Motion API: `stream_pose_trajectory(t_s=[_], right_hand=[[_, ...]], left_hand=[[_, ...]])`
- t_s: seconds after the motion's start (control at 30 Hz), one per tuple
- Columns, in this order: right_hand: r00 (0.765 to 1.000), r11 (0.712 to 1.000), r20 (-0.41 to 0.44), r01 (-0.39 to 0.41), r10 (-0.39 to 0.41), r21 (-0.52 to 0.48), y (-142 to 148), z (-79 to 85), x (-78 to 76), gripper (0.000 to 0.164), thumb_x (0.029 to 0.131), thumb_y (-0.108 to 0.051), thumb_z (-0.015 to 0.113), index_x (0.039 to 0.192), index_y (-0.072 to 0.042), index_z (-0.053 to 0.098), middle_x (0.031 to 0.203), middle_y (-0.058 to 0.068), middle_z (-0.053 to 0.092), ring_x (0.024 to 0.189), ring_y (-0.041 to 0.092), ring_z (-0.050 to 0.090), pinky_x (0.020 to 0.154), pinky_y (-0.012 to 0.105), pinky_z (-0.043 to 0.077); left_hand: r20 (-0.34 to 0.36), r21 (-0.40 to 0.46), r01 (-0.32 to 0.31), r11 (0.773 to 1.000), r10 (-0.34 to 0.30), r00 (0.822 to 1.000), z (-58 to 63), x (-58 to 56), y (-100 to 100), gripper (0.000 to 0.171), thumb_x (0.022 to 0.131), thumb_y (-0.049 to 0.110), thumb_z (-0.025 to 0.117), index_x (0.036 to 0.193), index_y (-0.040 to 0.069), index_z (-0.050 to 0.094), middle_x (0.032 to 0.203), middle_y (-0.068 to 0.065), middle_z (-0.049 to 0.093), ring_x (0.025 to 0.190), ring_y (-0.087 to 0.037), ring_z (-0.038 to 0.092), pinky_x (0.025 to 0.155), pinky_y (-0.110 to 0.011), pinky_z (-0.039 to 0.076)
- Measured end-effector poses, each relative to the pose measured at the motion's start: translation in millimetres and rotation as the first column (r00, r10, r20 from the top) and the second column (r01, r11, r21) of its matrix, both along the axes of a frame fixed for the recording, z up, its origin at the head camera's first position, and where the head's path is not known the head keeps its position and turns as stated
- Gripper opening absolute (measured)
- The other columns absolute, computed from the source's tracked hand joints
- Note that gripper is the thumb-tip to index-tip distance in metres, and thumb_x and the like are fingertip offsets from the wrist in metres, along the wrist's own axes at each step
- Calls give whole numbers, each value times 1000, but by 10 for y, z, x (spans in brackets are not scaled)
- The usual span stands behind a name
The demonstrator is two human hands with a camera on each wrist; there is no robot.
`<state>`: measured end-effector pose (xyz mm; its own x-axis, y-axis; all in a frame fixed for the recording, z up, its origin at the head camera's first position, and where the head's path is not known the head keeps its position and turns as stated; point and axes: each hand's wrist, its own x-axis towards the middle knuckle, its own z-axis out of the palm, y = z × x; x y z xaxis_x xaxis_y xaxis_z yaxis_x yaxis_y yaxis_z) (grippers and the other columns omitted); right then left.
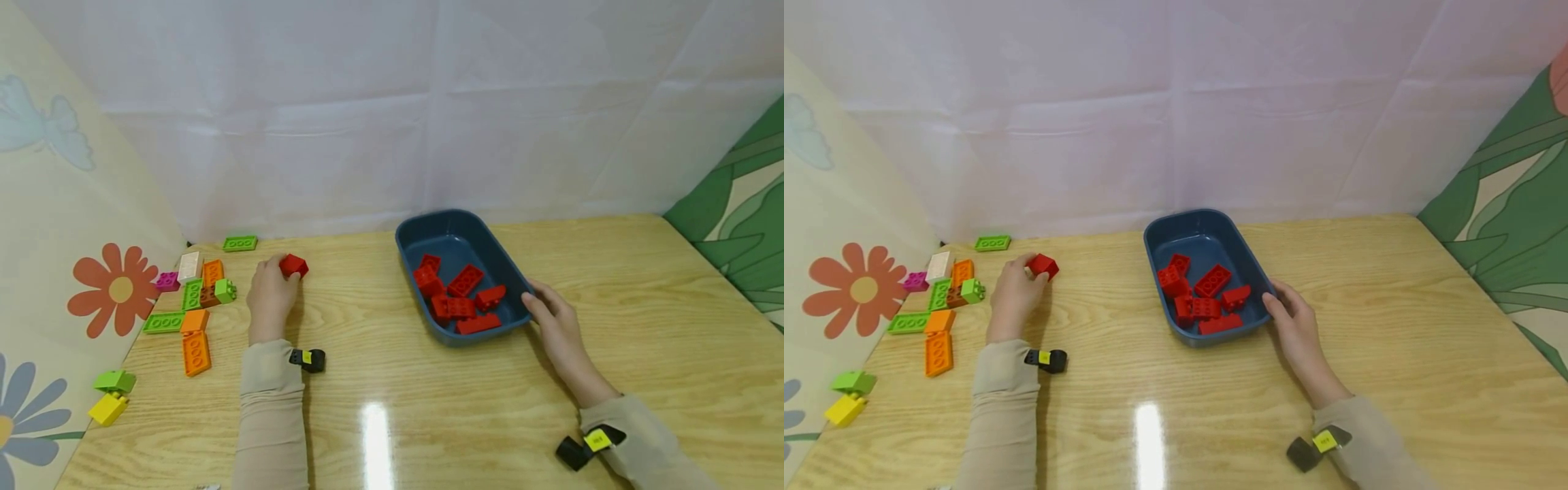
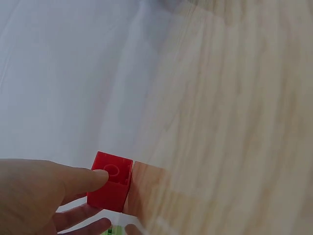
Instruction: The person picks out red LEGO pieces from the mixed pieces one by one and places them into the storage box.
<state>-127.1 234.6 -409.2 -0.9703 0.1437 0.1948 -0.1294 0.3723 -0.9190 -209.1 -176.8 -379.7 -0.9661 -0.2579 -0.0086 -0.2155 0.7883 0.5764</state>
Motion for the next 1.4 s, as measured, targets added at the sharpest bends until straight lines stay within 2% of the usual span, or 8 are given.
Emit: stream_pose_trajectory(t_s=[0.17,0.43,0.73,0.87,1.4], right_hand=[[1000,1000,2,4,-4,12,-2,1,-1,50,98,-28,46,133,7,47,104,-34,54,95,-13,53,76,-1,45],[1000,1000,5,5,-5,20,0,-2,-3,50,98,-29,46,133,7,47,104,-34,53,95,-13,53,76,-1,45],[1000,1000,2,13,-13,25,-4,-2,-3,50,97,-28,46,133,7,47,104,-35,53,94,-13,53,77,-2,44],[1000,999,6,22,-22,31,-8,2,-4,50,97,-29,46,132,7,48,102,-35,53,93,-13,53,76,-2,44],[1000,998,7,30,-31,53,-13,9,4,50,98,-29,46,133,6,48,101,-36,52,93,-13,52,76,-1,43]], left_hand=[[-4,-7,-5,1000,5,1000,3,-6,-8,51,93,21,53,141,7,42,135,-27,48,117,-40,49,92,-61,48],[-84,24,-9,1000,11,996,8,-20,-5,49,91,22,58,135,5,50,130,-25,55,106,-36,55,88,-54,51],[-135,65,1,998,7,991,78,-29,67,49,89,21,60,134,2,51,131,-25,56,115,-37,52,95,-54,48],[-158,69,27,997,-16,987,122,-32,127,50,89,22,60,134,2,51,131,-25,55,115,-37,52,95,-54,48],[-259,-40,91,995,-98,961,298,0,391,49,87,24,64,130,4,55,127,-21,57,108,-35,56,90,-52,52]])
